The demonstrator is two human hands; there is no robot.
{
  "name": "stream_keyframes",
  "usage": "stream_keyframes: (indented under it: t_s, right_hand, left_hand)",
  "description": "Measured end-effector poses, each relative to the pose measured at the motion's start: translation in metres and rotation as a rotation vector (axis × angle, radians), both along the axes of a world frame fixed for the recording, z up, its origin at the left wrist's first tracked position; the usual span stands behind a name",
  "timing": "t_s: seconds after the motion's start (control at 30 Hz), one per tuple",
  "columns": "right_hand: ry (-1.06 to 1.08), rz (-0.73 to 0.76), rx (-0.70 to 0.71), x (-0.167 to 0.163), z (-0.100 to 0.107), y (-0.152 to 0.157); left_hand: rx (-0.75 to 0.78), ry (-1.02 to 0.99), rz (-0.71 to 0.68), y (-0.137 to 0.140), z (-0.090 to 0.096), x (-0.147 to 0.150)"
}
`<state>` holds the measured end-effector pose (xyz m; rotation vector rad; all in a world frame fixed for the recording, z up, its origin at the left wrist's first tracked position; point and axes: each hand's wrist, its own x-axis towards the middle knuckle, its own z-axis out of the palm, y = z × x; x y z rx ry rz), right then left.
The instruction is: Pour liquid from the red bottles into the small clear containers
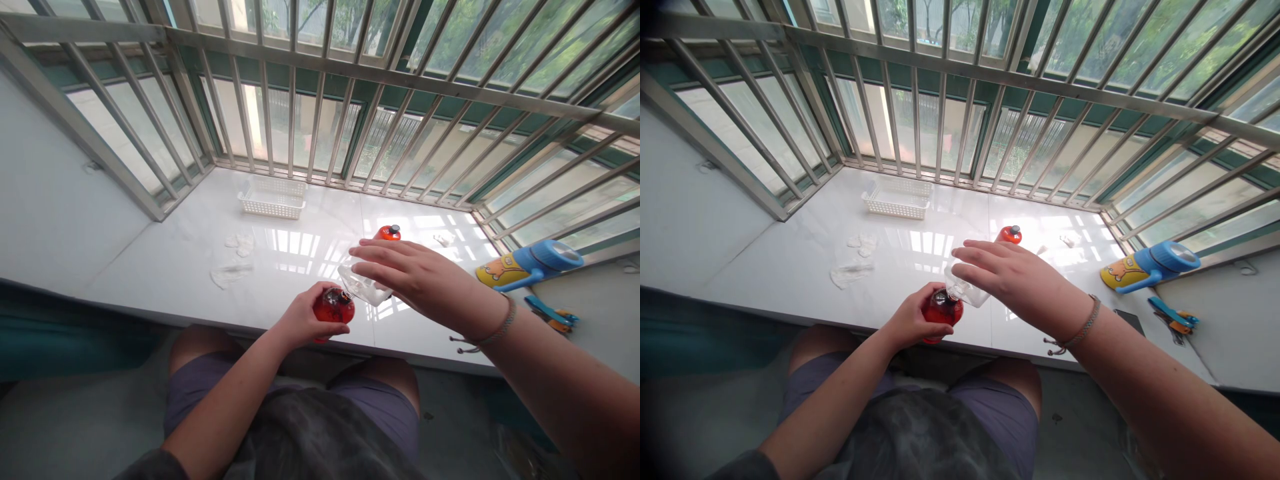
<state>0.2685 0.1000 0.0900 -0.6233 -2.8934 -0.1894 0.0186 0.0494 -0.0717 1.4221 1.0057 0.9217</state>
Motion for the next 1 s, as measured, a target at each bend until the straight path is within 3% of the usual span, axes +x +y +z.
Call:
stream_keyframes:
  t_s: [1.0]
  right_hand:
    - [-0.089,0.044,0.146,-0.006,0.008,-0.002]
  left_hand:
    - [0.011,0.041,0.034,0.004,-0.015,0.0]
